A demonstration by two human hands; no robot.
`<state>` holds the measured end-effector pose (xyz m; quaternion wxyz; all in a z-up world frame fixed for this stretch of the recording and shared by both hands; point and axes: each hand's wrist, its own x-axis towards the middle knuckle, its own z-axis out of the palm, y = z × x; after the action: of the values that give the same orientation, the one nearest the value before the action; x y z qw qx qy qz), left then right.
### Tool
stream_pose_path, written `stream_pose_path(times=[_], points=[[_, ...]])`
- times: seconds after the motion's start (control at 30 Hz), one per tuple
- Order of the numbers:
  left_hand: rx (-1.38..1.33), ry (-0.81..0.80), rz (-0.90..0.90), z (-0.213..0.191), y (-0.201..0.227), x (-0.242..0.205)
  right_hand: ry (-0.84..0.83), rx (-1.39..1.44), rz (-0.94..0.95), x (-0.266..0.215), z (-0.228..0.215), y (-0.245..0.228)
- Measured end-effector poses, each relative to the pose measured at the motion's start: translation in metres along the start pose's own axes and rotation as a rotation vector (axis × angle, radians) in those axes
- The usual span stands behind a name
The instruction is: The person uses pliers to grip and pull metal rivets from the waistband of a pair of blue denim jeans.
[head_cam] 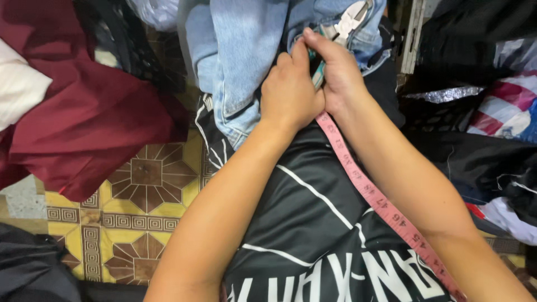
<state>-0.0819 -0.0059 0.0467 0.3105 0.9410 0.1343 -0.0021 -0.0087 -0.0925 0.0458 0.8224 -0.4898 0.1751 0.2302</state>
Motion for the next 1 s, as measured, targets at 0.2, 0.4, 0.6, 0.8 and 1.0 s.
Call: stream_pose_path(times=[0.2, 0.4, 0.6, 0.8, 1.0], points=[[-0.079, 0.055, 0.003, 0.009, -0.007, 0.007, -0.045, 0.025, 0.036, 0.01, 0.002, 0.001], [-0.13, 0.097, 0.024, 0.021, -0.016, 0.016, -0.044, -0.14, -0.084, 0.039, -0.006, 0.012], [-0.225, 0.007, -0.126, -0.003, -0.001, 0.028, -0.226, 0.016, 0.143, 0.043, 0.001, -0.012], [0.105, 0.214, 0.064, -0.012, 0.027, 0.039, -0.4, 0.084, -0.073, 0.044, -0.018, -0.043], [0.534, 0.663, 0.137, -0.016, 0.075, 0.057, -0.354, 0.396, -0.088, 0.071, -0.04, -0.053]])
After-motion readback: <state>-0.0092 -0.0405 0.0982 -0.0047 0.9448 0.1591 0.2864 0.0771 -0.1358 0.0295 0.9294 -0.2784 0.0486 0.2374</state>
